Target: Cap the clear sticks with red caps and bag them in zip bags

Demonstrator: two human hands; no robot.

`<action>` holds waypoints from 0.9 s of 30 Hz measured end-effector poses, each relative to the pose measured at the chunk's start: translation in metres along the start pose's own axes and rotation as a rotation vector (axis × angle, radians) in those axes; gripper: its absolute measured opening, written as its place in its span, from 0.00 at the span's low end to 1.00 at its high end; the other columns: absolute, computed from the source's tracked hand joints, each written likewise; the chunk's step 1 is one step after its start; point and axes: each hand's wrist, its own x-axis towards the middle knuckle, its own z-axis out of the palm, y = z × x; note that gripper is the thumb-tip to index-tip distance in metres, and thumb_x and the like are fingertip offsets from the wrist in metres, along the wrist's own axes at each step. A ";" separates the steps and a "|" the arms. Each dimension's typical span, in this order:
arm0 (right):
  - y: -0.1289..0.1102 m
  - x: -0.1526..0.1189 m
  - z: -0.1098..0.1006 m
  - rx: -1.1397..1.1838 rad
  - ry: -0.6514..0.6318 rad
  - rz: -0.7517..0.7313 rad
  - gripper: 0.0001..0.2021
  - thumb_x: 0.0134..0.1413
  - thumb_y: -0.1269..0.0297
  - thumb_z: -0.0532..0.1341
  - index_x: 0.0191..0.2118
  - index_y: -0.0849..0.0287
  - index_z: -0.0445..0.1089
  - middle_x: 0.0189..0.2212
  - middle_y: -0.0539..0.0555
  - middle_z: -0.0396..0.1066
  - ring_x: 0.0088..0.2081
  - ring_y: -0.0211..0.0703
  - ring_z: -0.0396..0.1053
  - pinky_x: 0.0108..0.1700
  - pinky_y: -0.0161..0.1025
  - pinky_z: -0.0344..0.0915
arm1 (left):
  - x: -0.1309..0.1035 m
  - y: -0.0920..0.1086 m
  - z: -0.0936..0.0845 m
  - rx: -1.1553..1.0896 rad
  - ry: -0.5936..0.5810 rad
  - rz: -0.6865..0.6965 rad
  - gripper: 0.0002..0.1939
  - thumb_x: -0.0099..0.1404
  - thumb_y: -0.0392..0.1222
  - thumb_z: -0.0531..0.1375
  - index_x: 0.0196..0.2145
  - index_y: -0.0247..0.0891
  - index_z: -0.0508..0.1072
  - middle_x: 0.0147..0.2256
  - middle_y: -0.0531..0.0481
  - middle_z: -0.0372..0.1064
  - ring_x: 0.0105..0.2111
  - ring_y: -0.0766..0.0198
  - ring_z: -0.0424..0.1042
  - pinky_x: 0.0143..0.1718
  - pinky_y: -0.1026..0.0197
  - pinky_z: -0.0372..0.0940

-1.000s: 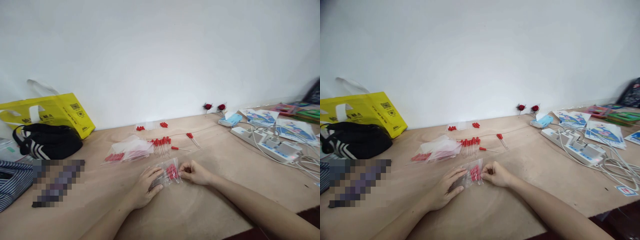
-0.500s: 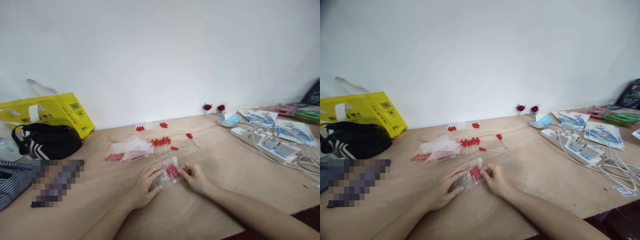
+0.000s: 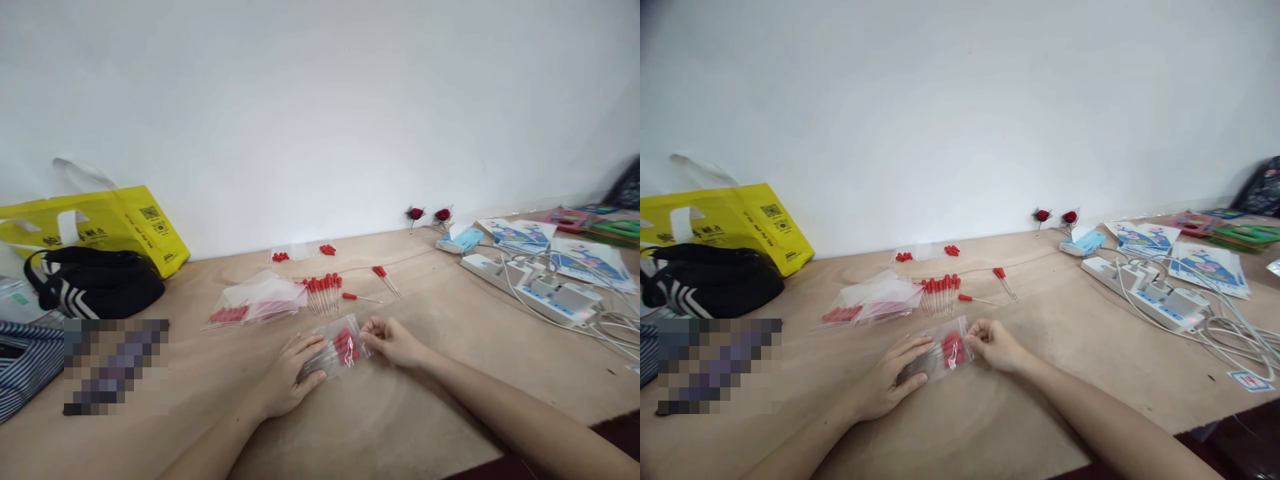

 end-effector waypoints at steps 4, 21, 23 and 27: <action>0.001 0.030 -0.023 -0.372 0.197 -0.152 0.08 0.49 0.63 0.54 0.27 0.61 0.65 0.23 0.51 0.68 0.24 0.36 0.63 0.27 0.33 0.58 | 0.001 0.000 -0.001 -0.002 -0.045 0.002 0.23 0.61 0.43 0.53 0.54 0.43 0.58 0.55 0.47 0.55 0.56 0.56 0.52 0.56 0.45 0.45; 0.013 0.056 -0.035 -0.208 0.489 -0.291 0.24 0.50 0.68 0.50 0.55 0.61 0.47 0.38 0.57 0.63 0.40 0.45 0.63 0.43 0.43 0.60 | -0.001 0.002 -0.002 -0.039 -0.020 0.036 0.25 0.60 0.44 0.54 0.55 0.44 0.57 0.55 0.47 0.57 0.55 0.56 0.54 0.56 0.45 0.46; 0.019 0.047 -0.039 0.002 0.592 -0.155 0.24 0.50 0.64 0.51 0.53 0.60 0.47 0.30 0.52 0.62 0.30 0.41 0.64 0.34 0.40 0.63 | -0.001 0.002 -0.002 -0.035 -0.028 0.035 0.24 0.60 0.44 0.54 0.55 0.45 0.57 0.55 0.48 0.56 0.55 0.56 0.54 0.56 0.45 0.46; 0.027 0.031 -0.033 0.300 0.556 0.061 0.18 0.48 0.62 0.53 0.45 0.56 0.50 0.21 0.45 0.58 0.19 0.37 0.59 0.21 0.35 0.60 | 0.000 0.002 -0.003 -0.040 -0.038 0.022 0.24 0.61 0.45 0.54 0.55 0.44 0.57 0.55 0.47 0.56 0.55 0.56 0.53 0.56 0.45 0.47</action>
